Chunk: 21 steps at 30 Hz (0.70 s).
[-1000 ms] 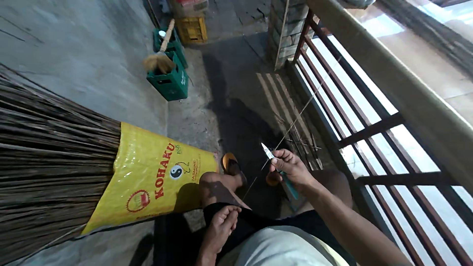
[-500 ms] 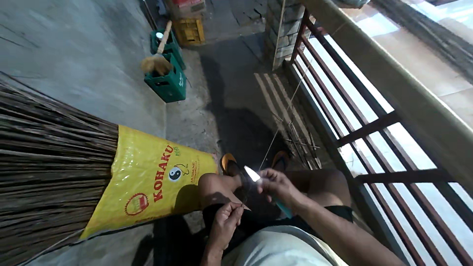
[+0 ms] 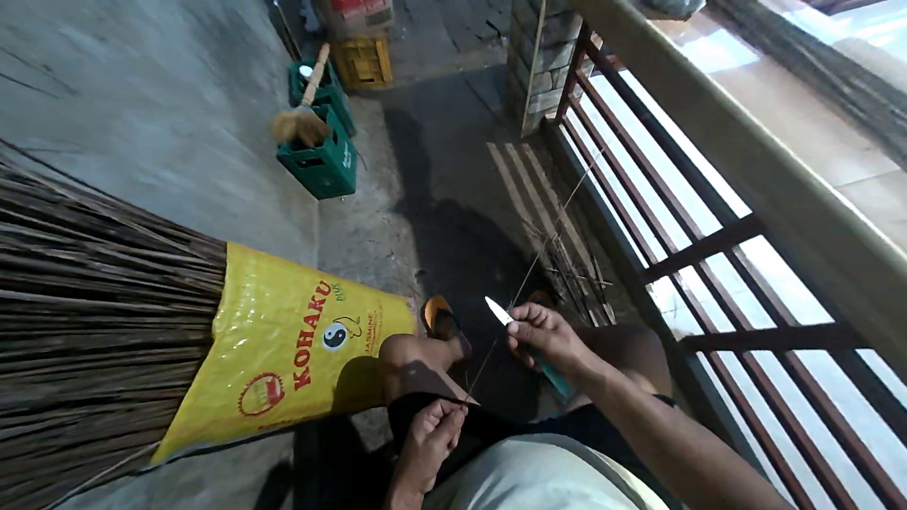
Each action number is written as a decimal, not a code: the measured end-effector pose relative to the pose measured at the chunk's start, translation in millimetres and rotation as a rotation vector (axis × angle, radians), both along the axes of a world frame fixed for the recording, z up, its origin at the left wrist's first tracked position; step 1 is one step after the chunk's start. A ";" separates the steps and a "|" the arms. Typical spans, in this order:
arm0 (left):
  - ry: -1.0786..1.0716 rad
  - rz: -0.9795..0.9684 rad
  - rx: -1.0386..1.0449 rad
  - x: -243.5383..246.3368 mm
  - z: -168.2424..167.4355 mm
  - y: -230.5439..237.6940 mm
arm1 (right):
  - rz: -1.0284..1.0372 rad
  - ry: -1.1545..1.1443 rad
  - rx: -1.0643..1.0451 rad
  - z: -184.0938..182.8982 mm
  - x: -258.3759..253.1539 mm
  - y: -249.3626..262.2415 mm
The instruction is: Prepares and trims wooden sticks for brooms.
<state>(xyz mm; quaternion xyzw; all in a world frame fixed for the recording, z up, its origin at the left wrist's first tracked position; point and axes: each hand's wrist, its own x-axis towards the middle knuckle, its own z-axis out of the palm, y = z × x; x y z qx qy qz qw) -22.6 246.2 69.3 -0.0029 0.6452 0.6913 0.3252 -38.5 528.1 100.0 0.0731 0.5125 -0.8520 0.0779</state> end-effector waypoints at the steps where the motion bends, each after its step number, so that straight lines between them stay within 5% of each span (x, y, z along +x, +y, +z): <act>1: 0.010 -0.024 -0.017 -0.8 -1.2 -1.3 | 0.009 0.008 -0.014 -2.5 0.5 -1.3; 9: 0.159 0.024 -0.017 -19.5 10.4 25.6 | 0.183 -0.008 -0.045 -4.7 18.2 -44.3; 21: -0.036 -0.038 0.026 -8.4 8.0 5.5 | 0.082 -0.033 -0.055 -3.0 10.0 -17.8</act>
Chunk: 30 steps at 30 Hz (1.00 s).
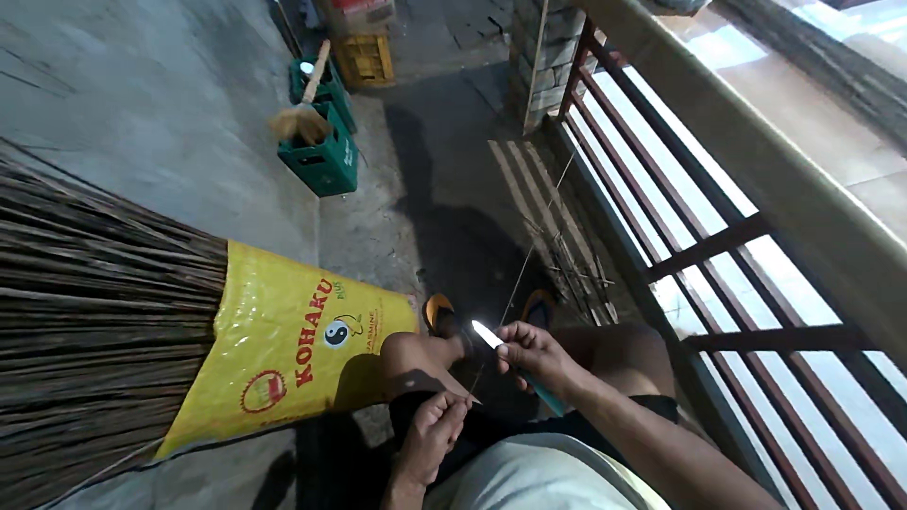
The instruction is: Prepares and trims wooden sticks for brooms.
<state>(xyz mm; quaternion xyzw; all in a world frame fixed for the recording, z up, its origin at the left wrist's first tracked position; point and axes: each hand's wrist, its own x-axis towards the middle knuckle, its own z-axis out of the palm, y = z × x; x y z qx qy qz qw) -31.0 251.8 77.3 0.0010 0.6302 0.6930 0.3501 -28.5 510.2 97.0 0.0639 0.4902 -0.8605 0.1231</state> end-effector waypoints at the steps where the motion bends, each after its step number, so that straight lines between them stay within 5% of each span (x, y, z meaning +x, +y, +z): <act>1: -0.020 0.002 0.006 1.1 0.7 -3.6 | -0.038 0.014 0.013 1.7 -2.8 3.6; 5: -0.052 -0.001 0.008 4.4 -2.3 -19.0 | -0.135 0.052 0.015 1.1 -15.1 19.5; 13: 0.193 0.002 -0.073 -7.1 3.6 10.0 | 0.006 0.032 0.036 -2.7 3.8 -15.5; 20: 0.030 -0.042 -0.043 -0.6 -2.7 -11.4 | -0.165 0.063 0.086 5.9 -11.0 23.6; 30: 0.115 -0.021 -0.049 -0.9 1.4 0.2 | -0.024 0.036 0.029 2.4 2.5 -11.1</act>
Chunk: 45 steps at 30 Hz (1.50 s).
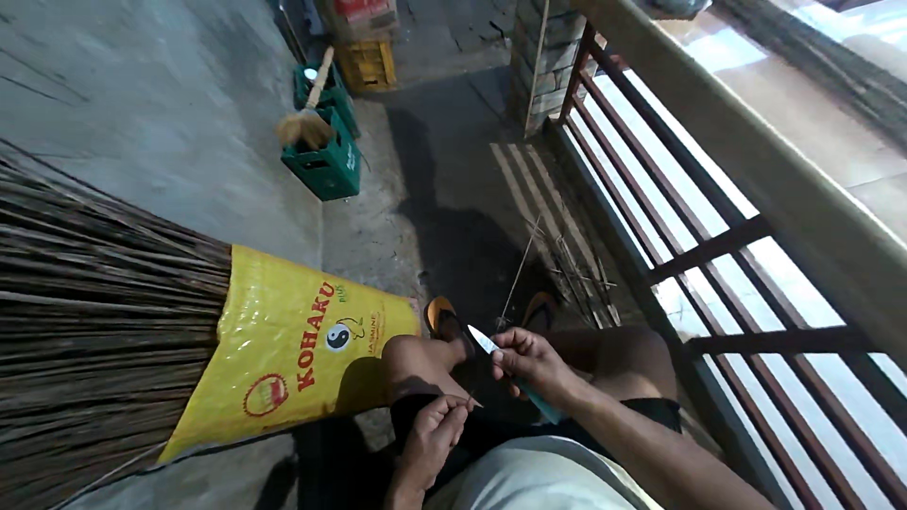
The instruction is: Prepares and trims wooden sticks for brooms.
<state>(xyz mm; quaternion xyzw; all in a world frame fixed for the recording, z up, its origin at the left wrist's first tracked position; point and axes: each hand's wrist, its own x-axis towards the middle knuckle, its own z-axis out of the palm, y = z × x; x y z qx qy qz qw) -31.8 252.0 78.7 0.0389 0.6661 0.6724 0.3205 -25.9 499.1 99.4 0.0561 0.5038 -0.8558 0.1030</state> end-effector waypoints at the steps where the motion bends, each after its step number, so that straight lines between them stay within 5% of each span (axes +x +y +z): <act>1: -0.026 -0.018 0.013 0.6 -0.9 -4.5 | -0.013 0.012 0.005 0.3 -2.5 5.4; 15: -0.235 -0.104 0.055 8.4 -9.5 -61.5 | -0.237 0.036 0.024 3.7 -22.2 51.6; 45: -0.203 -0.052 0.059 15.3 -8.3 -80.4 | -0.116 -0.038 -0.016 0.1 -35.7 73.5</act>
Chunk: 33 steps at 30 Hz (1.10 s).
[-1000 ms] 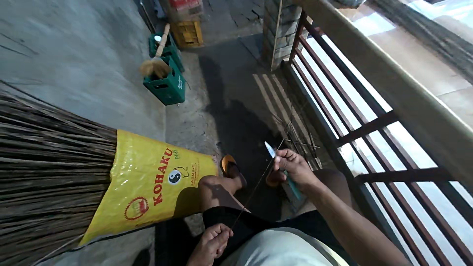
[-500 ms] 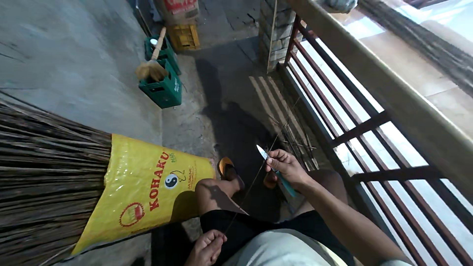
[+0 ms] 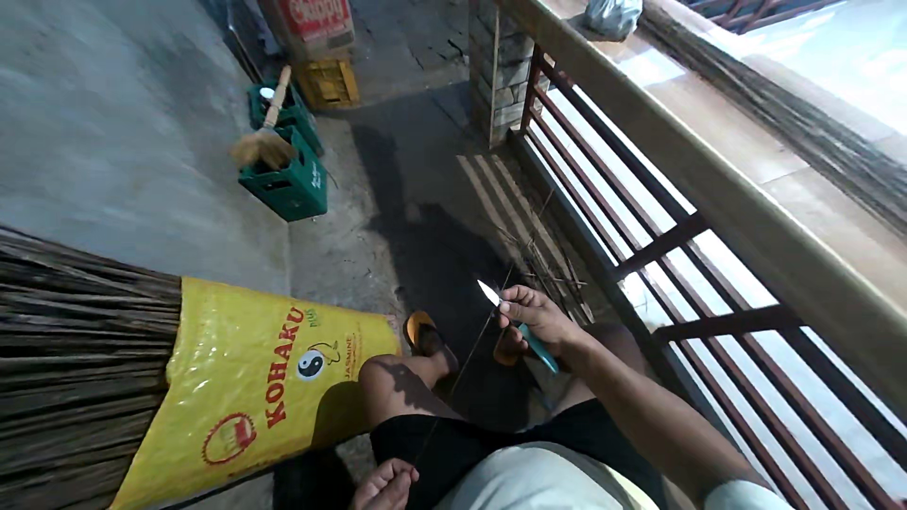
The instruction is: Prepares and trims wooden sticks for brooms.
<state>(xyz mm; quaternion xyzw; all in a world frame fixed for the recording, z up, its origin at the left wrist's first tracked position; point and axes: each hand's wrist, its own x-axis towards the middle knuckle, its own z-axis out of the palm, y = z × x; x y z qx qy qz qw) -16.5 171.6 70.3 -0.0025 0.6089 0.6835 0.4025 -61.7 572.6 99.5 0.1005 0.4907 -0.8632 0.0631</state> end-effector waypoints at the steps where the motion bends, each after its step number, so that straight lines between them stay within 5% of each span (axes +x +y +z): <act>1: 0.001 -0.005 -0.002 0.8 1.2 0.4 | -0.007 0.004 0.015 -1.1 -0.6 0.7; 26: 0.017 -0.010 -0.188 5.3 7.6 29.1 | -0.068 -0.150 0.487 -39.5 -16.9 4.7; 30: -0.045 -0.009 -0.222 15.7 -2.3 16.2 | -0.241 -0.260 0.720 -53.8 -29.8 59.9; 33: -0.082 0.058 -0.253 18.2 -6.7 -3.9 | -0.149 -0.461 0.923 -72.4 -36.4 118.2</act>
